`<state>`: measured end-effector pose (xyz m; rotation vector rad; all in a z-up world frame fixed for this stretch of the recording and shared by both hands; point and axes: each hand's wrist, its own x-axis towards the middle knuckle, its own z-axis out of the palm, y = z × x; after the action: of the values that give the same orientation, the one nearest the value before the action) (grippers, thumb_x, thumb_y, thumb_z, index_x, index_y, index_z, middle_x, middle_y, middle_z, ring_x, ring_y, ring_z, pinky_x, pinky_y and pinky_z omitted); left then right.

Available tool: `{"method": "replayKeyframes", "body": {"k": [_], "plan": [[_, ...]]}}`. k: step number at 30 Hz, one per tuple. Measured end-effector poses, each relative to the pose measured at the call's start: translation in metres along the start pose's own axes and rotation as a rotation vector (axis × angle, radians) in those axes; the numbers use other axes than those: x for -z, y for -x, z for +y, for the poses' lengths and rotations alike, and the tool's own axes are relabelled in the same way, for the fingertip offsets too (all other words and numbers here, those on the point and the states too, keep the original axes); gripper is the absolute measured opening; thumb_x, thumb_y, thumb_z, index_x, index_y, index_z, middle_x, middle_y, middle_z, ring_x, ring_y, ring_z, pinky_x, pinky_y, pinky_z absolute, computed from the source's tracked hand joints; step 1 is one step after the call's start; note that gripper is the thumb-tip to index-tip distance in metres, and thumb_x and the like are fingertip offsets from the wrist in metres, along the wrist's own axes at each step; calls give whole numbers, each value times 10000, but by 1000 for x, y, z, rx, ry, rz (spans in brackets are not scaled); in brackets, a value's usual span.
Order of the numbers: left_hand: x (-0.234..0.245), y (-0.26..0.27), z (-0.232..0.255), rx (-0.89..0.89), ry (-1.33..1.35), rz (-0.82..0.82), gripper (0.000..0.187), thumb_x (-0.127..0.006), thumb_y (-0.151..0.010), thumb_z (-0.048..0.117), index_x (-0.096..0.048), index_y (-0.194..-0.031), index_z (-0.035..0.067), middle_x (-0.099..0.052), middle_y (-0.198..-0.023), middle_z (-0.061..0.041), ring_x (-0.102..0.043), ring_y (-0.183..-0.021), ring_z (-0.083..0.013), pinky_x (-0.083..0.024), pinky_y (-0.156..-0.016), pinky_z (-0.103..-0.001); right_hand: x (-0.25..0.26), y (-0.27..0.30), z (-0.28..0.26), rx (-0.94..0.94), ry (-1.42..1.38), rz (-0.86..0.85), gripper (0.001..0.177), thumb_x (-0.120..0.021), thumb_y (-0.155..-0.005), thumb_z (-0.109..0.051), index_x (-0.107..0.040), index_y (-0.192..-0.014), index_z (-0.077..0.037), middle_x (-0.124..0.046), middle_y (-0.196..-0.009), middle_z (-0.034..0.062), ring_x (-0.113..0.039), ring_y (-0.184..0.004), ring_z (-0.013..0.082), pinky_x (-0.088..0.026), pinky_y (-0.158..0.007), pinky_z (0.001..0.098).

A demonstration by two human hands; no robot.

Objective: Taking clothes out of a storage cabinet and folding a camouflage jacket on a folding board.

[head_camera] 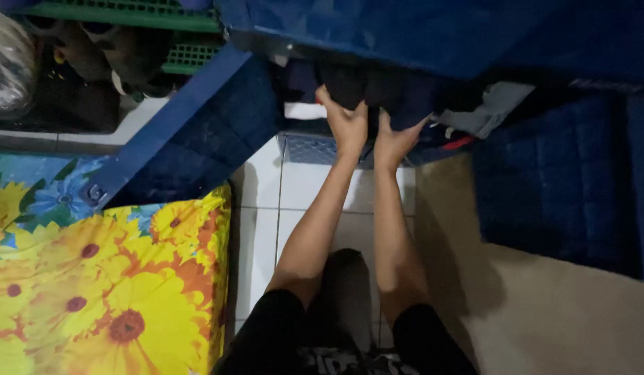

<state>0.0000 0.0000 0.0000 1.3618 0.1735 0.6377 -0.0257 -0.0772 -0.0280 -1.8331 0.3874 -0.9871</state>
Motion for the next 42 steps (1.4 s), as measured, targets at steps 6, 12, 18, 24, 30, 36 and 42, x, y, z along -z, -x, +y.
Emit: {"method": "replayKeyframes", "body": {"k": [6, 12, 18, 24, 30, 36, 42], "plan": [[8, 9, -37, 120, -59, -87, 933, -757, -836, -22, -174, -1562, -72, -491, -1458, -296, -488, -1384, -346, -361, -1163, -366, 6, 13, 17, -28, -184, -59, 563, -834, -877, -67, -586, -1356, 96, -676, -1350, 203, -646, -1229, 308, -491, -1108, 376], [29, 23, -25, 244, -159, -132, 999, -764, -811, -2, -133, -1583, -64, -460, -1503, -300, -489, -1400, -357, -378, -1159, -371, 29, 27, 3, -148, -62, -97, 645, -862, -840, -116, -526, -1337, 123, -619, -1351, 213, -590, -1255, 303, -423, -1118, 391], [53, 45, -15, 210, 31, -189, 951, -697, -819, -21, -155, -1600, -42, -467, -1517, -298, -488, -1415, -356, -371, -1186, -379, 47, 48, 39, -129, 11, -58, 816, -917, -762, -136, -458, -1376, 145, -525, -1399, 275, -507, -1294, 361, -359, -1128, 424], [52, 35, 32, 415, -194, -135, 856, -776, -841, 37, -237, -1505, 5, -558, -1333, -276, -571, -1296, -358, -408, -1148, -418, 58, 32, -20, -160, -45, -123, 838, -941, -754, -177, -469, -1378, 122, -509, -1394, 253, -519, -1271, 347, -396, -1073, 409], [44, 28, 52, -37, -96, -82, 870, -779, -747, 4, -339, -1496, -29, -481, -1415, -275, -472, -1305, -409, -352, -1097, -471, 45, 22, 17, -444, 9, -271, 712, -917, -729, -261, -625, -1283, 78, -675, -1353, 183, -637, -1205, 302, -467, -1090, 373], [51, 39, -15, 401, -242, -151, 305, -648, -905, 79, -630, -1185, -39, -693, -1155, -192, -657, -1083, -327, -498, -959, -417, 48, 20, 26, -700, 101, -295, 893, -937, -838, -228, -357, -1435, 96, -423, -1463, 203, -426, -1294, 316, -309, -1073, 402], [73, 51, 17, 127, -144, -158, 430, -632, -817, -9, -625, -1246, -41, -715, -1193, -185, -671, -1115, -278, -504, -971, -385, 65, 39, 1, -411, -172, -259, 764, -909, -774, -290, -568, -1346, 84, -601, -1411, 174, -568, -1257, 292, -417, -1100, 367]]}}
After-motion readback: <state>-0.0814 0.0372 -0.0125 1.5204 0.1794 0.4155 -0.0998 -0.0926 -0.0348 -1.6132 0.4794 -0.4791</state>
